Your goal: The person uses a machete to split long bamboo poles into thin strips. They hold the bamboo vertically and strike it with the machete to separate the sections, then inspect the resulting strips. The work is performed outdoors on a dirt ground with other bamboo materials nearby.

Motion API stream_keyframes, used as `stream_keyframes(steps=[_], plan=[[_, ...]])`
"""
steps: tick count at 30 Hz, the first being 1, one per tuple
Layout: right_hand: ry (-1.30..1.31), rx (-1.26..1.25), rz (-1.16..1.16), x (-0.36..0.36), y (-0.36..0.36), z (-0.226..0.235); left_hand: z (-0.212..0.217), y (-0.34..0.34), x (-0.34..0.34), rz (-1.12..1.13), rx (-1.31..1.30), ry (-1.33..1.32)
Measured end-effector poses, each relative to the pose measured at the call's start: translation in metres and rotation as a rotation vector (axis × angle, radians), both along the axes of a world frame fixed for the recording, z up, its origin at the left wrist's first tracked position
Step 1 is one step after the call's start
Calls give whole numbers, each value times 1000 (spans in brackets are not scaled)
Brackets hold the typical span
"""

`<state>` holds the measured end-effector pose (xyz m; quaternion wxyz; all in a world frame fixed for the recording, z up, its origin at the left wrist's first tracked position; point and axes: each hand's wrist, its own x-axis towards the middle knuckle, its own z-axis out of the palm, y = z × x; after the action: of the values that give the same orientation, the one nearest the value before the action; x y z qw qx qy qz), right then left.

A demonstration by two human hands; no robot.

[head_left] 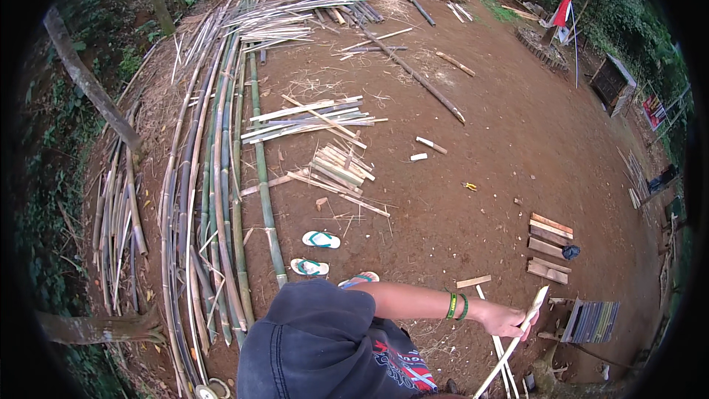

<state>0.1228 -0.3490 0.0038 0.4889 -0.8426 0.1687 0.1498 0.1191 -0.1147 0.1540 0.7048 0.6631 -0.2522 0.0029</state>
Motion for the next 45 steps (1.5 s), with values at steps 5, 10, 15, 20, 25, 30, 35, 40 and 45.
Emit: stream_keyframes(steps=[5, 10, 15, 20, 25, 30, 35, 40, 45], plan=[[4, 14, -8, 0, -8, -4, -5, -8, 10, 32, -12, 8], [14, 21, -35, -3, -16, -6, 5, 2, 3, -27, -80, 106], [24, 21, -50, -7, -26, -7, -7, 26, 5, -39, -208, 125], [29, 20, -77, -8, -34, -8, 33, 50, -12, 696, -11, -80], [34, 24, -109, -13, -42, -12, 99, 60, -26, 788, 453, -742], [35, 23, -105, -17, -47, -11, 95, 45, -19, 268, 1255, -735], [33, 28, -123, -19, -54, -10, 46, 41, 11, 97, 1655, -492], [29, 29, -157, -23, -67, -13, 3, 62, 18, 145, 1465, -487], [41, 13, -193, -33, -79, -15, -27, 73, -10, 238, 1282, -532]])
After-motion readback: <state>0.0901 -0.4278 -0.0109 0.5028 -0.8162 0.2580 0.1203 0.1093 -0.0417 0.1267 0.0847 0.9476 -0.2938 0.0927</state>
